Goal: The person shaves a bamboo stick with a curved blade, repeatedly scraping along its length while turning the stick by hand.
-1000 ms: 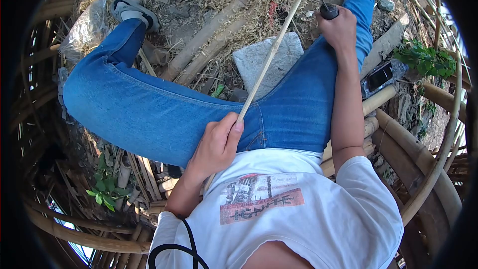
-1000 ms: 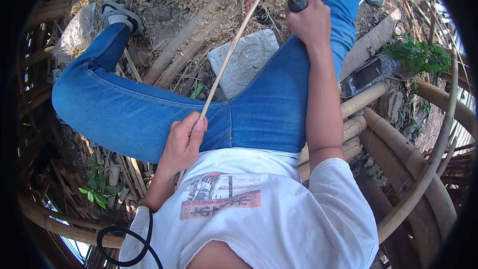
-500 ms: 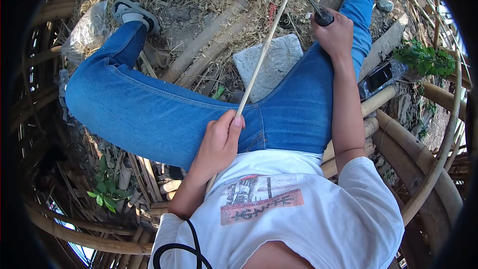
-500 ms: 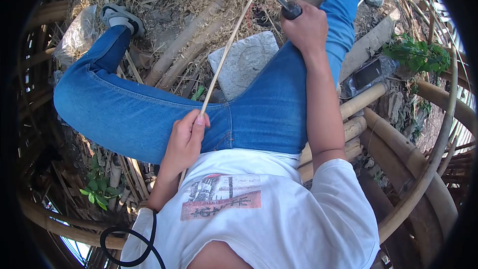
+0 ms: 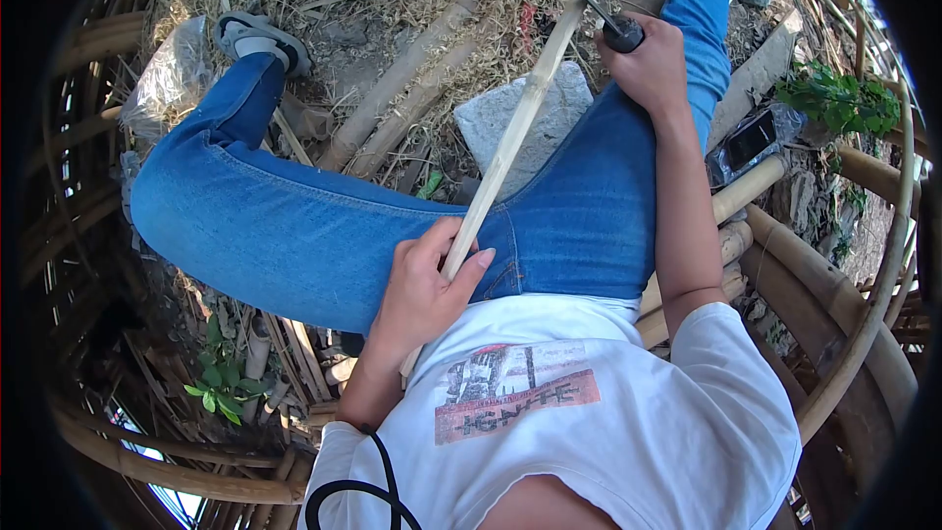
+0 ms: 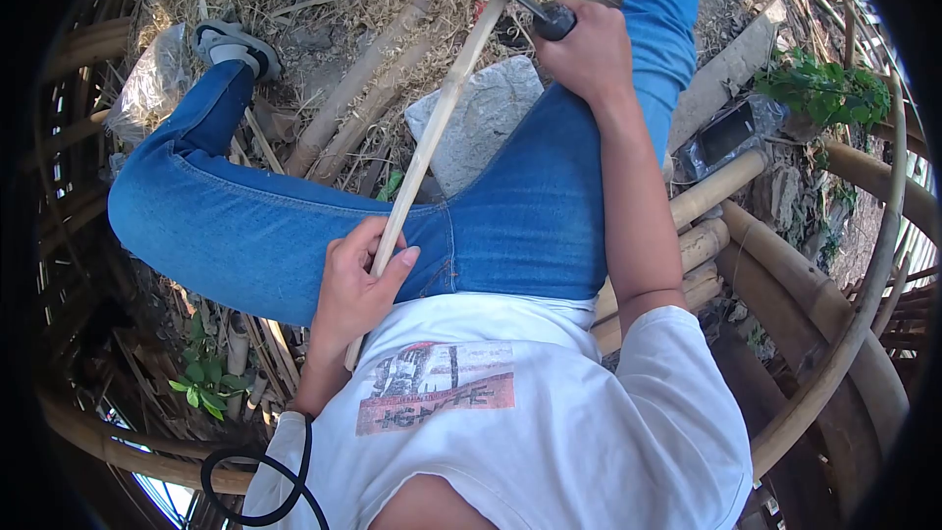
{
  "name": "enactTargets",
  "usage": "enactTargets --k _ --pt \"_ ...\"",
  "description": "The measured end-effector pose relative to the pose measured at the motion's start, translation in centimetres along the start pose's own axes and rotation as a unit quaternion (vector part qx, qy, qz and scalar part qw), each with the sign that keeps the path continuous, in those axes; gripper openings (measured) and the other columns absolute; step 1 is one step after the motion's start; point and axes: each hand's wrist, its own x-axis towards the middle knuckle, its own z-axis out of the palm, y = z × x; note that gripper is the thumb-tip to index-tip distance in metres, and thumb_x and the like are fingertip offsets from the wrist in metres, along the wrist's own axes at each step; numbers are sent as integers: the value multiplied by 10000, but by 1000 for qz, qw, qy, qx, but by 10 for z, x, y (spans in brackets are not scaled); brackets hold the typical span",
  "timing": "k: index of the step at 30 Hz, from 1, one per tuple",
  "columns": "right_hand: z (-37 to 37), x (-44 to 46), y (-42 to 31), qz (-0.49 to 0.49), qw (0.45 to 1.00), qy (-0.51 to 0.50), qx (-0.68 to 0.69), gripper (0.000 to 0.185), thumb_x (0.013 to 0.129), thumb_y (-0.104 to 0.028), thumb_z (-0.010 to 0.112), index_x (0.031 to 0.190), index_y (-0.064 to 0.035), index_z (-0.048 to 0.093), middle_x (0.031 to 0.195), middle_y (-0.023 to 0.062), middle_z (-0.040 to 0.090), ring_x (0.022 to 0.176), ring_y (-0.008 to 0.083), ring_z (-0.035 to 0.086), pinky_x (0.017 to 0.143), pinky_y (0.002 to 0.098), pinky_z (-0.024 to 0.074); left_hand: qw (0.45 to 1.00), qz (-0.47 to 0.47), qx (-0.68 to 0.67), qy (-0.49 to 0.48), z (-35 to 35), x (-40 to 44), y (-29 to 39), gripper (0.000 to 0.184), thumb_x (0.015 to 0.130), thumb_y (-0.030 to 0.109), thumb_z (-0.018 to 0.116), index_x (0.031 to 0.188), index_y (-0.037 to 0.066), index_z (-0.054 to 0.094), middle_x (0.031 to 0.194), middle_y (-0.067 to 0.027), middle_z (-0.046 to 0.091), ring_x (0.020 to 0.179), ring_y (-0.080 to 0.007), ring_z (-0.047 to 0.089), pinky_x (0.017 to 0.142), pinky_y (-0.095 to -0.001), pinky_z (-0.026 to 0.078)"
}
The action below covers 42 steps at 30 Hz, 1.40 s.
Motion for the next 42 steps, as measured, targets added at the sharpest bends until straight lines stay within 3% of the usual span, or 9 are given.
enactTargets --k 6,9,10,11,18,28,32,38,42 --pt "0 0 2 15 999 27 18 218 797 -200 752 781 7 685 609 104 622 536 168 558 575 337 476 968 -13 -207 140 -10 1 -8 111 999 67 622 966 51 517 649 76 454 478 18 352 421 -187 268" --pt "-1 1 -1 44 998 25 36 204 768 -225 737 816 -28 718 683 184 656 642 354 665 626 401 521 965 -19 -207 160 -15 9 -5 145 1062 158 540 978 44 507 611 75 401 446 10 318 388 -186 274" --pt "-1 1 -1 41 998 28 35 207 773 -229 741 821 -29 720 684 182 658 642 349 669 625 397 521 964 -24 -208 161 -15 9 -4 172 1077 184 518 978 43 507 605 73 395 444 9 310 390 -185 276" --pt "0 0 0 39 998 30 35 210 778 -232 746 826 -29 723 686 180 660 642 344 672 623 393 521 971 -11 -190 142 -16 9 -10 250 1103 247 457 988 38 529 583 70 379 447 0 307 399 -185 293" --pt "-2 -3 -12 26 1000 16 5 234 786 -250 777 835 -26 730 658 173 653 603 322 675 588 372 513 987 2 -72 144 -6 22 -4 271 1105 250 443 1008 31 569 599 43 458 487 -18 403 446 -190 352" --pt "12 -24 -51 -58 993 -76 72 99 731 -146 734 767 -56 712 633 167 634 586 331 667 556 388 504 969 -128 -205 -55 -11 47 12 197 1086 195 466 979 40 522 637 -21 562 500 -70 513 465 -241 412" --pt "19 -32 -59 -129 984 -90 81 130 715 -84 754 712 -22 641 569 150 562 489 294 587 508 344 452 954 -129 -264 -57 -9 47 5 255 1112 290 424 971 89 491 656 46 414 526 -22 339 440 -194 280" --pt "27 -40 -72 -134 980 -132 65 126 660 -77 732 687 -26 621 592 166 582 540 348 614 521 375 470 938 -119 -325 -7 4 52 0 291 1117 285 406 922 79 472 672 52 372 573 -42 336 495 -228 313" --pt "31 -42 -75 -125 981 -135 64 112 664 -78 723 683 -27 625 587 164 580 539 350 616 518 381 471 957 -97 -273 20 8 54 -10 319 1110 267 404 884 53 477 651 7 435 570 -98 414 540 -293 374"
